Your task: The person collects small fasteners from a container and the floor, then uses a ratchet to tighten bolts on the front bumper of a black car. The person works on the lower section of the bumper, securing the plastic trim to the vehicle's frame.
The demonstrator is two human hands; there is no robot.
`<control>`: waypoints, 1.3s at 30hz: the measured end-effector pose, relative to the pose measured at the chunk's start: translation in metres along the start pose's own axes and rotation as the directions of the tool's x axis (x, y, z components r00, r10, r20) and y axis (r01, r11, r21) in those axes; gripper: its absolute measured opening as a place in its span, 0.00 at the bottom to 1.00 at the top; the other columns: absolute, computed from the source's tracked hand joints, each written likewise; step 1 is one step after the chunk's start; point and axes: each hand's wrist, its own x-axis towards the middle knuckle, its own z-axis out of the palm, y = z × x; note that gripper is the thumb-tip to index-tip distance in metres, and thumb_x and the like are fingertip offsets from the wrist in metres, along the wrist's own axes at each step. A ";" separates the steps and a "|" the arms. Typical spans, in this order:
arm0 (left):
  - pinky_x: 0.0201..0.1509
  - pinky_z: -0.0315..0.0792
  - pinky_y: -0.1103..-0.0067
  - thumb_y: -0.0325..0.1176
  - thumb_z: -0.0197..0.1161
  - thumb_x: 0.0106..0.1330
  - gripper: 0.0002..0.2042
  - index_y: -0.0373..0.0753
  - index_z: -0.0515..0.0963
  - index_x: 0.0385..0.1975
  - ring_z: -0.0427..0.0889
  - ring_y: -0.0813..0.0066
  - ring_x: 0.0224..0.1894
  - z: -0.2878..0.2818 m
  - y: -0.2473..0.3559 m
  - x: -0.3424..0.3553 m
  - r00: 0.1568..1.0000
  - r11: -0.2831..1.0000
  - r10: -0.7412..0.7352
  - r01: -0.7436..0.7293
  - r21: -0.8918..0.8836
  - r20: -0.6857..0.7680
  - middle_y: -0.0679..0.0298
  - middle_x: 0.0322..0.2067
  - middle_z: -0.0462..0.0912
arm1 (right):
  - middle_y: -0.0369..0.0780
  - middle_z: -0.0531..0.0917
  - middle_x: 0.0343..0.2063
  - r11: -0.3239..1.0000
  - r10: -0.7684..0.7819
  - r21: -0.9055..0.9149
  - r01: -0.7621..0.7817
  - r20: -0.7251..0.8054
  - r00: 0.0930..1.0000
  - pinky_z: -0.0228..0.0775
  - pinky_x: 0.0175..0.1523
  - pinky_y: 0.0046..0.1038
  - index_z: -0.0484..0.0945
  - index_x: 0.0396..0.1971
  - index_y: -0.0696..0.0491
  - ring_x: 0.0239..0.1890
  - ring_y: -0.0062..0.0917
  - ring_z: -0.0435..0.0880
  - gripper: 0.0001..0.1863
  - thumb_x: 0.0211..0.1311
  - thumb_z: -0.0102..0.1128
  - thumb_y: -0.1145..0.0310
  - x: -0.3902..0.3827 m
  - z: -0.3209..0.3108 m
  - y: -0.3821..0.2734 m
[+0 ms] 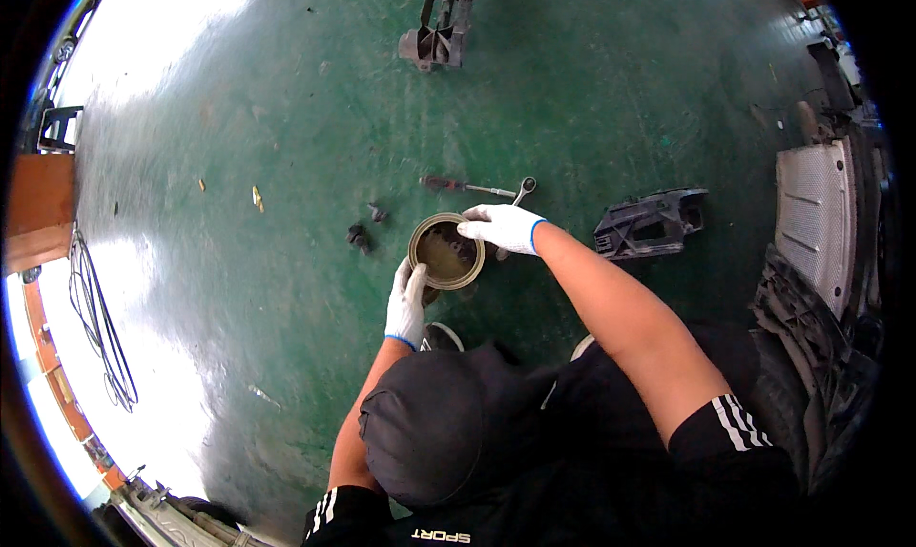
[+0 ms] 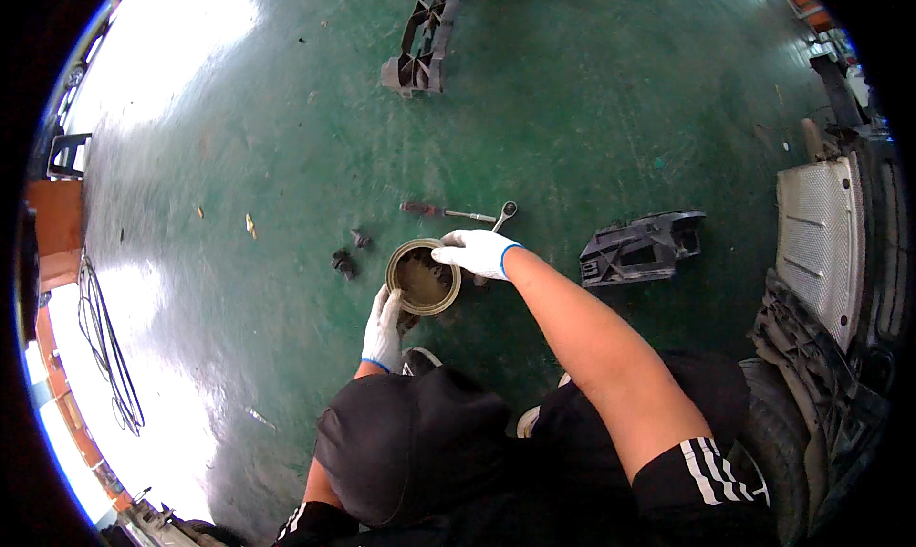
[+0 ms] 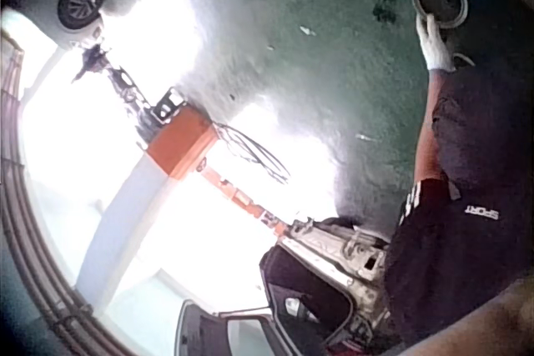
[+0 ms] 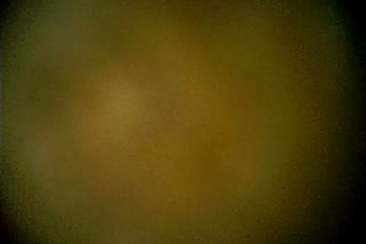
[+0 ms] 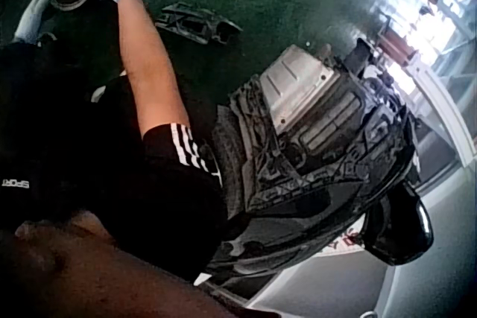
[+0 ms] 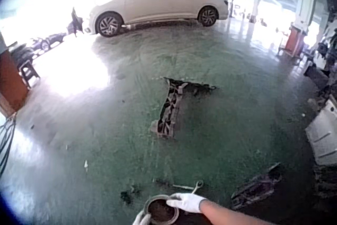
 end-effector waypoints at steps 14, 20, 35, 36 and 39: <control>0.57 0.79 0.70 0.38 0.65 0.75 0.28 0.44 0.69 0.73 0.84 0.72 0.54 0.055 0.123 0.011 0.955 0.974 0.042 0.026 -0.226 0.293 0.65 0.58 0.83 | 0.45 0.86 0.37 0.983 -0.104 -0.171 0.071 -0.195 0.975 0.79 0.34 0.31 0.74 0.59 0.60 0.31 0.26 0.85 0.36 0.60 0.76 0.49 -0.067 -0.082 -0.124; 0.62 0.76 0.68 0.52 0.70 0.71 0.41 0.37 0.61 0.77 0.80 0.67 0.61 0.106 0.222 -0.050 0.817 0.970 0.242 -0.202 -0.133 0.524 0.58 0.65 0.77 | 0.42 0.86 0.39 0.976 -0.218 -0.057 0.210 -0.282 0.934 0.78 0.35 0.26 0.72 0.61 0.62 0.31 0.22 0.84 0.38 0.66 0.70 0.44 -0.188 -0.129 -0.180; 0.76 0.64 0.66 0.60 0.69 0.69 0.46 0.32 0.62 0.77 0.71 0.64 0.71 0.107 0.225 -0.093 0.769 0.959 0.157 -0.269 0.092 0.620 0.56 0.69 0.74 | 0.38 0.85 0.42 0.957 -0.244 0.089 0.276 -0.266 0.933 0.75 0.44 0.24 0.76 0.62 0.57 0.39 0.18 0.81 0.34 0.73 0.64 0.42 -0.240 -0.107 -0.140; 0.75 0.64 0.66 0.59 0.69 0.69 0.46 0.33 0.62 0.77 0.71 0.64 0.71 0.107 0.224 -0.093 0.772 0.967 0.165 -0.249 0.054 0.613 0.56 0.69 0.73 | 0.38 0.85 0.42 0.957 -0.242 0.096 0.274 -0.262 0.934 0.75 0.43 0.24 0.76 0.62 0.57 0.38 0.17 0.81 0.34 0.73 0.64 0.42 -0.239 -0.108 -0.139; 0.72 0.67 0.67 0.60 0.67 0.70 0.45 0.32 0.62 0.77 0.73 0.65 0.69 0.104 0.219 -0.096 0.811 0.967 0.139 -0.236 0.100 0.569 0.56 0.68 0.75 | 0.37 0.85 0.42 0.957 -0.248 0.093 0.276 -0.235 0.940 0.75 0.42 0.24 0.75 0.64 0.57 0.37 0.16 0.80 0.34 0.74 0.63 0.43 -0.226 -0.107 -0.123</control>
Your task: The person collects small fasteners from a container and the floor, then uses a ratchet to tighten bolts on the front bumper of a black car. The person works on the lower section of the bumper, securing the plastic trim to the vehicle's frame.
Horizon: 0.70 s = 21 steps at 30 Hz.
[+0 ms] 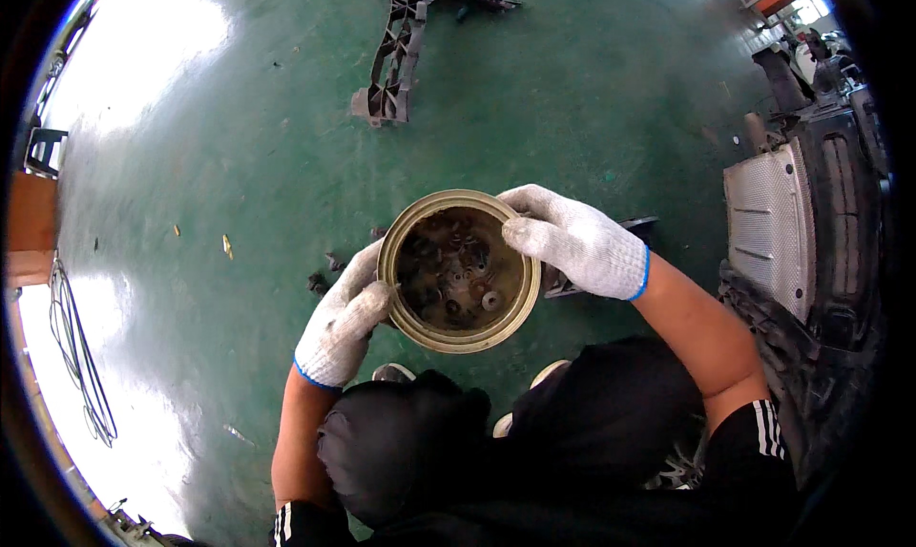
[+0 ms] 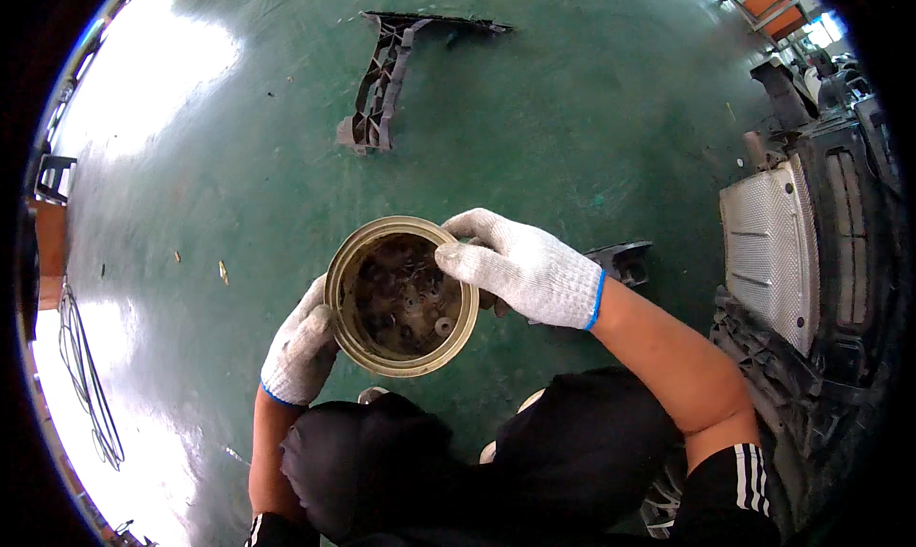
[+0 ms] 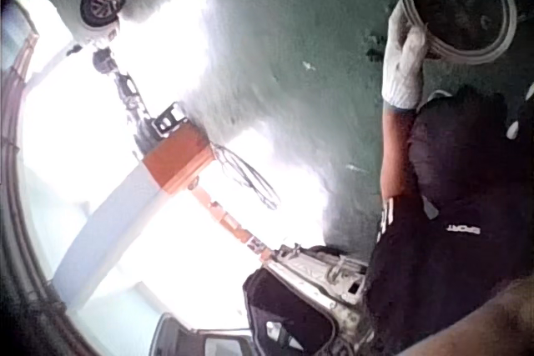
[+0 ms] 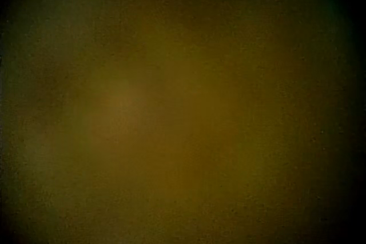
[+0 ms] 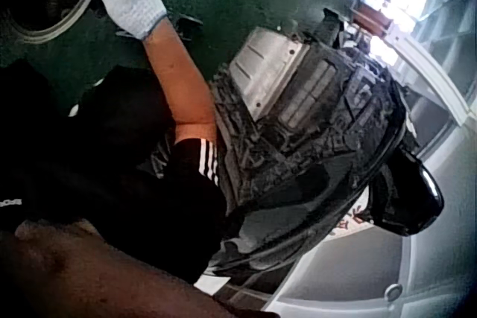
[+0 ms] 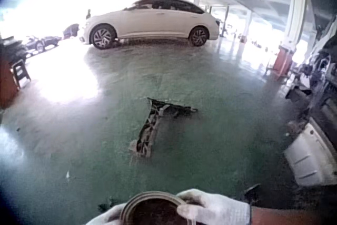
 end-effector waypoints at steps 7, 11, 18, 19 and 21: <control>0.75 0.64 0.66 0.58 0.67 0.69 0.45 0.31 0.62 0.77 0.72 0.62 0.71 -0.001 -0.003 -0.003 0.999 0.999 -0.007 0.009 0.043 -0.050 0.54 0.69 0.75 | 0.39 0.85 0.45 0.999 -0.032 0.019 0.032 0.042 0.999 0.76 0.44 0.24 0.74 0.66 0.56 0.38 0.18 0.81 0.34 0.75 0.63 0.44 0.000 0.004 0.003; 0.79 0.59 0.65 0.56 0.69 0.67 0.46 0.30 0.61 0.77 0.69 0.60 0.74 0.001 0.000 -0.004 0.999 1.000 -0.002 0.002 0.002 -0.044 0.52 0.71 0.73 | 0.40 0.86 0.47 1.000 -0.021 -0.001 0.021 0.041 0.999 0.77 0.47 0.26 0.74 0.66 0.55 0.40 0.19 0.82 0.34 0.74 0.63 0.44 -0.006 0.005 -0.007; 0.80 0.59 0.65 0.53 0.69 0.67 0.46 0.30 0.61 0.77 0.69 0.60 0.75 -0.003 -0.004 -0.006 0.999 0.999 0.037 -0.038 -0.010 -0.028 0.52 0.72 0.72 | 0.43 0.87 0.50 1.000 -0.007 -0.030 0.008 0.048 0.999 0.79 0.52 0.29 0.74 0.67 0.56 0.45 0.23 0.84 0.35 0.74 0.63 0.43 -0.007 0.008 -0.012; 0.80 0.59 0.64 0.53 0.69 0.67 0.46 0.30 0.61 0.78 0.69 0.59 0.75 -0.003 -0.004 -0.006 0.999 0.999 0.040 -0.041 -0.012 -0.029 0.52 0.72 0.72 | 0.43 0.87 0.50 0.999 -0.010 -0.038 0.012 0.049 0.999 0.79 0.53 0.29 0.74 0.67 0.56 0.46 0.23 0.85 0.35 0.74 0.63 0.43 -0.007 0.008 -0.011; 0.80 0.58 0.64 0.53 0.69 0.67 0.46 0.30 0.61 0.78 0.69 0.59 0.75 -0.003 -0.003 -0.008 0.999 0.999 0.040 -0.040 -0.015 -0.030 0.52 0.72 0.72 | 0.44 0.87 0.50 0.998 -0.038 -0.057 0.040 0.043 0.998 0.79 0.54 0.30 0.73 0.67 0.56 0.47 0.24 0.85 0.36 0.73 0.63 0.42 -0.006 0.009 -0.007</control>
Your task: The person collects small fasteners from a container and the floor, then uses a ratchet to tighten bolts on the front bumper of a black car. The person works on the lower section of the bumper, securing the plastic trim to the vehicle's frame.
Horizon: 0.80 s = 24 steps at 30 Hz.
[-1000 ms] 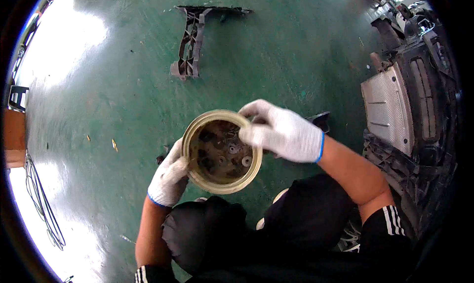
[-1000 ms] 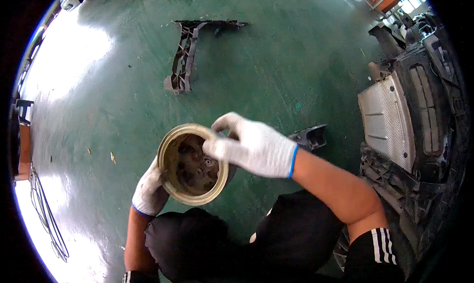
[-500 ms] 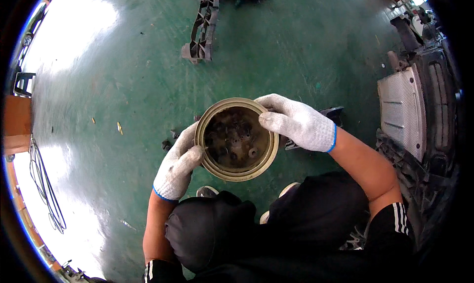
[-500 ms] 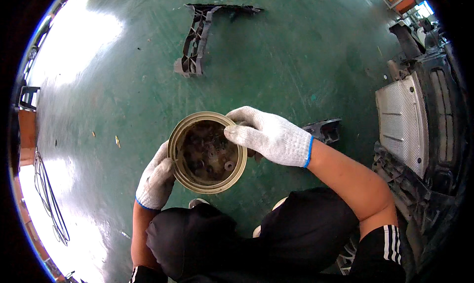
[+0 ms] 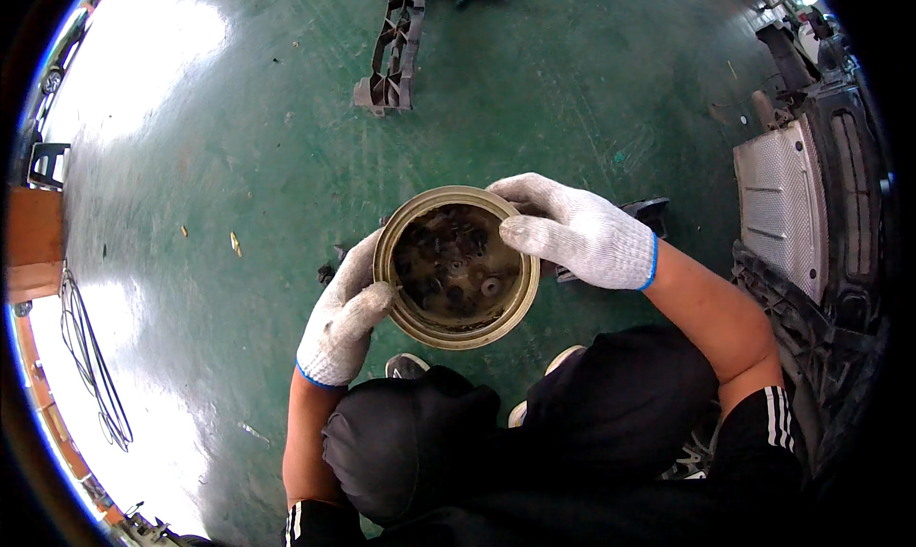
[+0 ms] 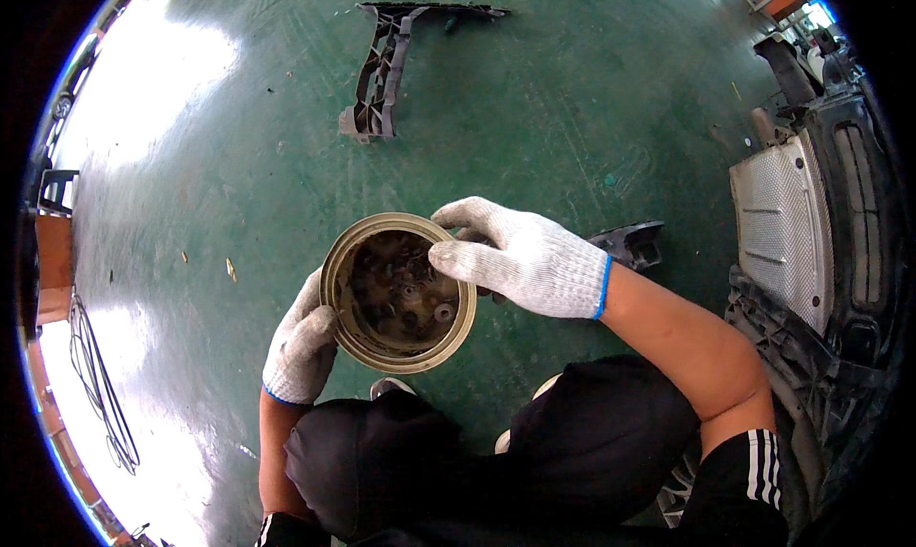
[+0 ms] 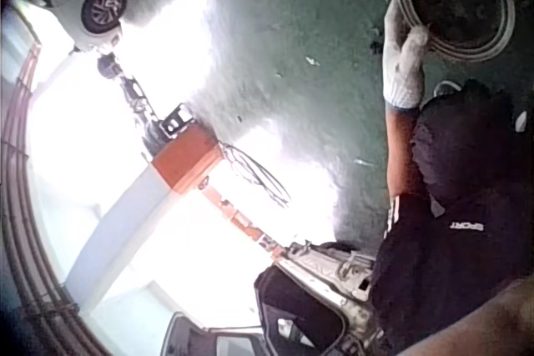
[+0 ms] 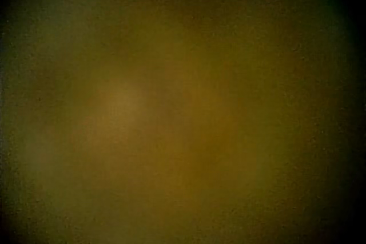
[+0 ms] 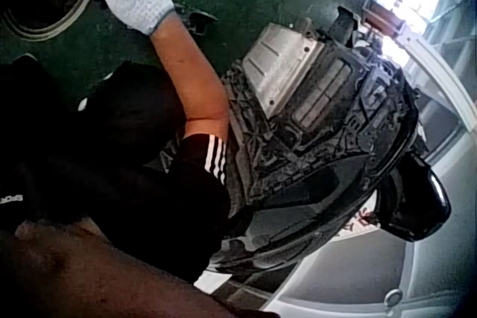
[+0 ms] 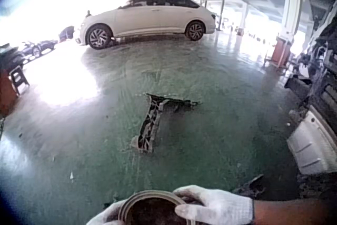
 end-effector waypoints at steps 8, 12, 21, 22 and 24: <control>0.80 0.59 0.65 0.50 0.69 0.67 0.44 0.30 0.61 0.77 0.69 0.60 0.75 0.000 0.000 -0.002 1.000 1.000 -0.007 0.007 0.016 -0.012 0.52 0.72 0.73 | 0.47 0.87 0.52 0.996 -0.038 -0.080 0.039 0.003 0.999 0.77 0.59 0.32 0.74 0.67 0.57 0.52 0.29 0.86 0.36 0.74 0.63 0.42 -0.003 0.001 -0.006; 0.78 0.62 0.66 0.45 0.67 0.68 0.40 0.31 0.63 0.76 0.71 0.61 0.73 0.003 0.002 0.000 0.999 0.997 -0.022 0.024 0.070 -0.027 0.53 0.69 0.75 | 0.47 0.86 0.47 0.800 -0.412 -0.531 0.278 -0.151 0.899 0.77 0.59 0.37 0.78 0.61 0.56 0.53 0.37 0.85 0.31 0.70 0.67 0.46 -0.005 0.006 0.002; 0.69 0.71 0.69 0.39 0.66 0.69 0.36 0.32 0.64 0.76 0.78 0.66 0.63 0.004 -0.007 0.007 0.991 0.979 -0.132 0.133 0.157 -0.018 0.55 0.62 0.79 | 0.39 0.83 0.33 0.281 -0.513 -0.852 0.442 0.256 0.819 0.79 0.44 0.37 0.84 0.37 0.51 0.39 0.33 0.85 0.08 0.62 0.63 0.64 0.003 0.072 0.002; 0.68 0.71 0.69 0.38 0.66 0.69 0.36 0.32 0.64 0.76 0.78 0.67 0.63 0.007 -0.006 0.006 0.990 0.977 -0.140 0.141 0.162 -0.013 0.55 0.62 0.79 | 0.40 0.83 0.33 0.299 -0.495 -0.853 0.428 0.245 0.834 0.80 0.44 0.37 0.85 0.36 0.51 0.39 0.33 0.85 0.08 0.62 0.62 0.64 0.007 0.080 0.005; 0.68 0.72 0.70 0.37 0.66 0.70 0.36 0.32 0.64 0.76 0.78 0.67 0.62 0.008 -0.006 0.006 0.989 0.973 -0.147 0.143 0.179 0.009 0.55 0.62 0.80 | 0.43 0.87 0.32 0.330 -0.421 -0.850 0.411 0.257 0.870 0.81 0.43 0.39 0.87 0.32 0.53 0.37 0.36 0.88 0.09 0.61 0.63 0.64 0.013 0.088 0.007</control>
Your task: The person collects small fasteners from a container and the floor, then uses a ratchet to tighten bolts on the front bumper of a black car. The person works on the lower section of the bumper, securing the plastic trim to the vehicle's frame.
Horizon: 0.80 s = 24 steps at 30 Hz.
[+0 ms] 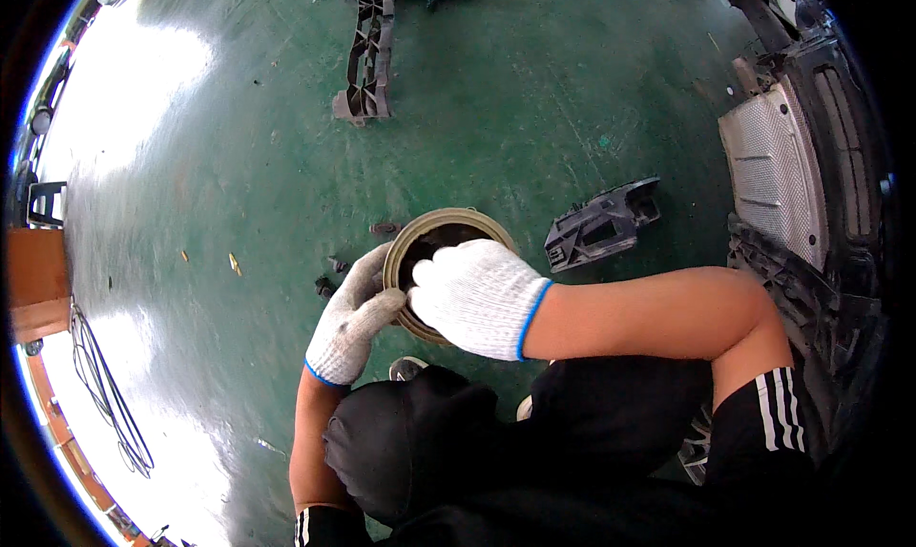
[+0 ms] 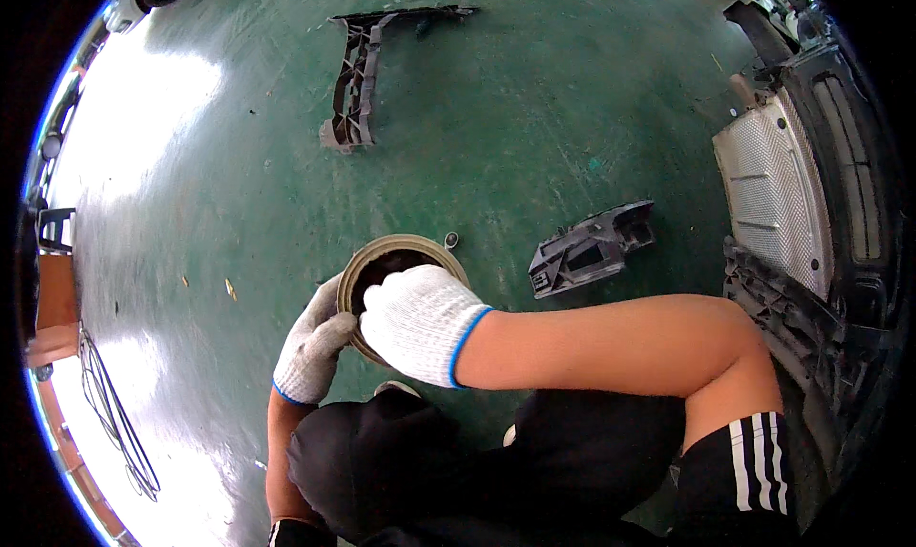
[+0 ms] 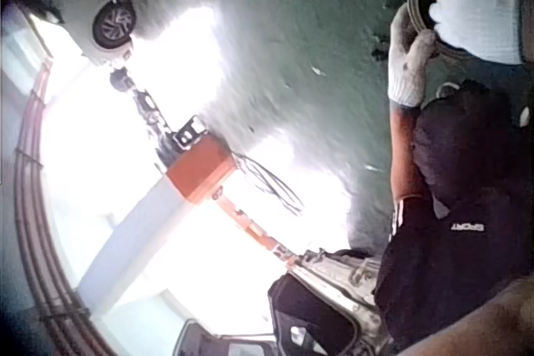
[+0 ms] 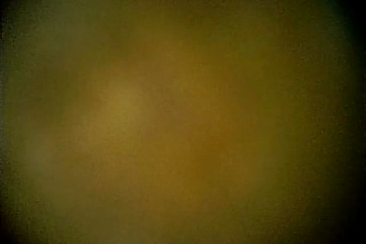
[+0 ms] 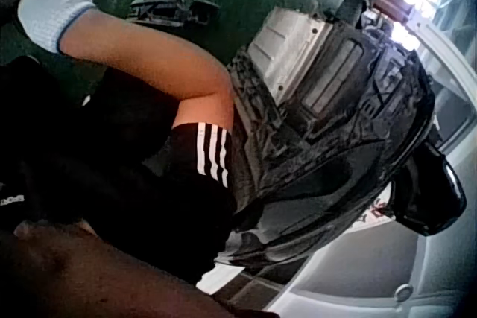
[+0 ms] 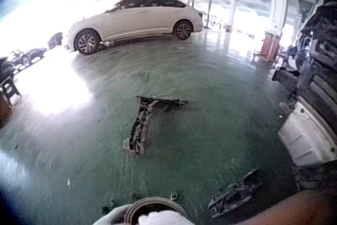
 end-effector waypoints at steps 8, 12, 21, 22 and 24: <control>0.61 0.74 0.73 0.38 0.65 0.71 0.35 0.33 0.64 0.76 0.80 0.70 0.55 -0.002 -0.010 0.005 1.000 1.000 -0.017 0.017 0.016 0.019 0.56 0.56 0.82 | 0.48 0.90 0.30 0.994 0.083 0.064 -0.086 0.049 0.995 0.83 0.40 0.43 0.90 0.32 0.54 0.34 0.41 0.91 0.11 0.61 0.63 0.64 0.014 0.021 0.005; 0.57 0.75 0.74 0.38 0.64 0.71 0.34 0.33 0.65 0.75 0.81 0.71 0.52 0.000 -0.006 0.005 0.999 0.996 -0.041 0.042 0.084 -0.007 0.57 0.54 0.83 | 0.48 0.90 0.31 0.994 0.061 0.088 -0.066 0.055 0.997 0.83 0.41 0.43 0.90 0.32 0.55 0.34 0.42 0.91 0.11 0.61 0.63 0.65 0.014 0.020 0.012; 0.56 0.75 0.74 0.40 0.61 0.73 0.32 0.32 0.67 0.74 0.81 0.71 0.52 -0.006 -0.008 0.001 1.000 0.999 -0.025 0.025 0.031 -0.014 0.58 0.54 0.83 | 0.50 0.87 0.40 0.996 0.019 0.090 -0.023 0.047 0.999 0.84 0.47 0.42 0.81 0.41 0.55 0.43 0.41 0.91 0.11 0.65 0.66 0.65 -0.010 -0.033 0.006; 0.56 0.75 0.74 0.40 0.61 0.73 0.32 0.32 0.67 0.74 0.81 0.72 0.52 -0.007 -0.009 0.001 0.999 1.000 -0.027 0.027 0.012 -0.018 0.58 0.54 0.83 | 0.51 0.87 0.38 0.981 0.041 0.189 -0.039 -0.007 0.999 0.84 0.46 0.44 0.82 0.40 0.56 0.42 0.44 0.91 0.09 0.65 0.64 0.67 -0.012 -0.041 0.011; 0.56 0.75 0.74 0.40 0.62 0.72 0.32 0.33 0.68 0.73 0.81 0.72 0.51 -0.010 -0.015 0.002 0.999 0.999 -0.029 0.028 -0.025 -0.021 0.59 0.54 0.83 | 0.52 0.86 0.36 0.931 0.078 0.357 -0.082 0.025 0.997 0.83 0.46 0.45 0.81 0.40 0.56 0.41 0.48 0.89 0.08 0.65 0.63 0.68 -0.012 -0.051 0.020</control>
